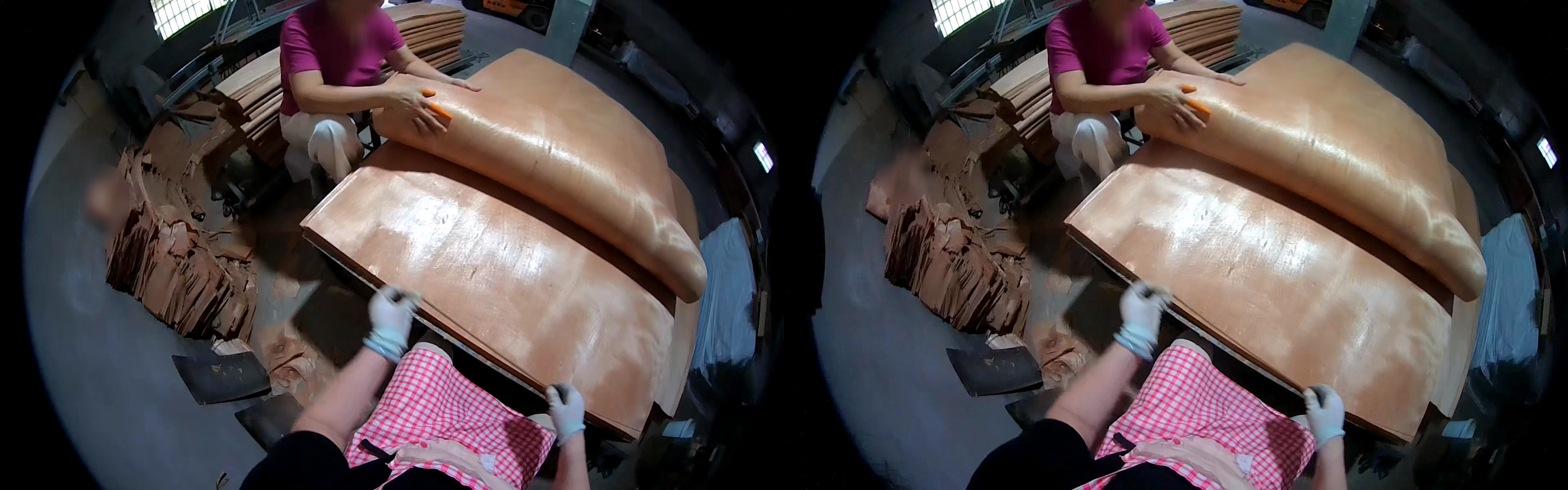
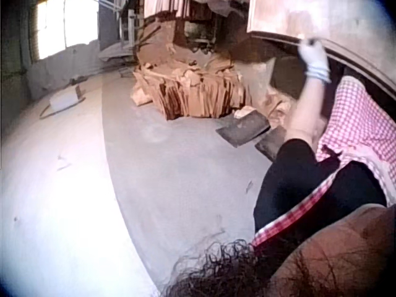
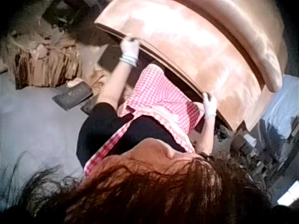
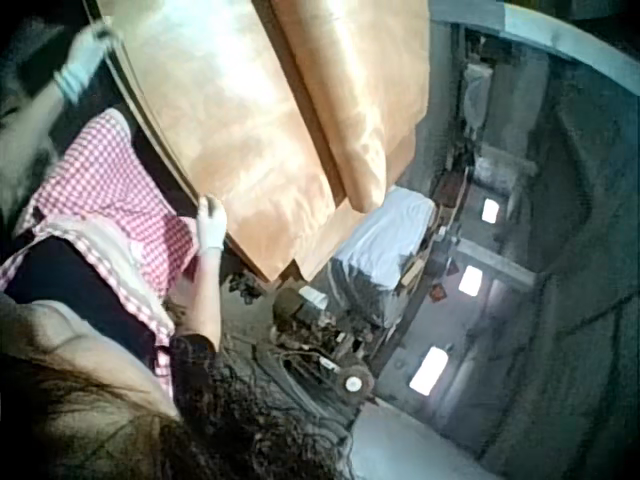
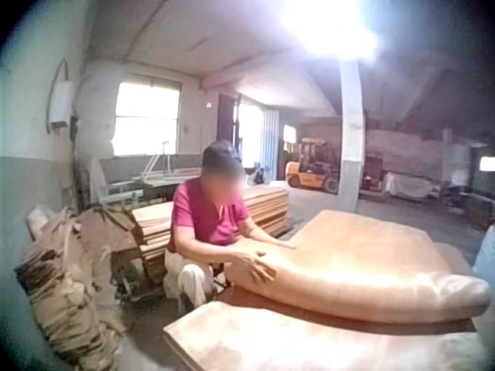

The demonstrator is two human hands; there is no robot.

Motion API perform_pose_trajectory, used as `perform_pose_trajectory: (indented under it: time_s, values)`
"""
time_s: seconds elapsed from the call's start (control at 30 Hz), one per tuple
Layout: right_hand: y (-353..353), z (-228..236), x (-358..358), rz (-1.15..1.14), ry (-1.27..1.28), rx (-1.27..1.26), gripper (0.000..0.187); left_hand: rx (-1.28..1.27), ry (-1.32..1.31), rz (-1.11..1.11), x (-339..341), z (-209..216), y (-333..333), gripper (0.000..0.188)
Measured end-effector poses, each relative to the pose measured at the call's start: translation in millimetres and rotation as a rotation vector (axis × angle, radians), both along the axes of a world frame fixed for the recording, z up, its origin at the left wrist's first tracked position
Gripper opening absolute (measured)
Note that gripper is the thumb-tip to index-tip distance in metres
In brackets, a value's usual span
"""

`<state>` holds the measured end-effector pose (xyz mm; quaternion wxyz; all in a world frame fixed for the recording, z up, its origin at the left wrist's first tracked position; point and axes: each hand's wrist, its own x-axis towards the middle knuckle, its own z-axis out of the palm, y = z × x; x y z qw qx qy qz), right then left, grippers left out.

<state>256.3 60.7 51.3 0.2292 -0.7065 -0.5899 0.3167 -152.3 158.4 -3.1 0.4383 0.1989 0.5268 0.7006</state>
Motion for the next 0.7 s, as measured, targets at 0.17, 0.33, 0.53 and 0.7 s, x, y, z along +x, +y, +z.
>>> perform_pose_trajectory:
  time_s: [0.17,0.33,0.53,0.7]
  values:
    - [2.1,2.4,72.2,-0.076,-0.242,-0.106,0.021,-0.249,0.798,0.402,-186.0,-20.8,66.3,0.014]
    - [5.8,16.7,71.1,-0.059,-0.394,-0.023,0.021,-0.596,1.32,0.42,-237.0,-17.7,91.0,0.024]
    - [20.7,42.0,35.2,-0.187,-0.217,-0.364,0.025,-0.799,1.324,0.286,-240.5,-20.3,90.7,0.025]
    - [18.3,32.3,34.1,-0.106,-0.276,-0.326,0.027,-0.828,1.323,0.28,-239.9,-22.2,88.7,0.025]
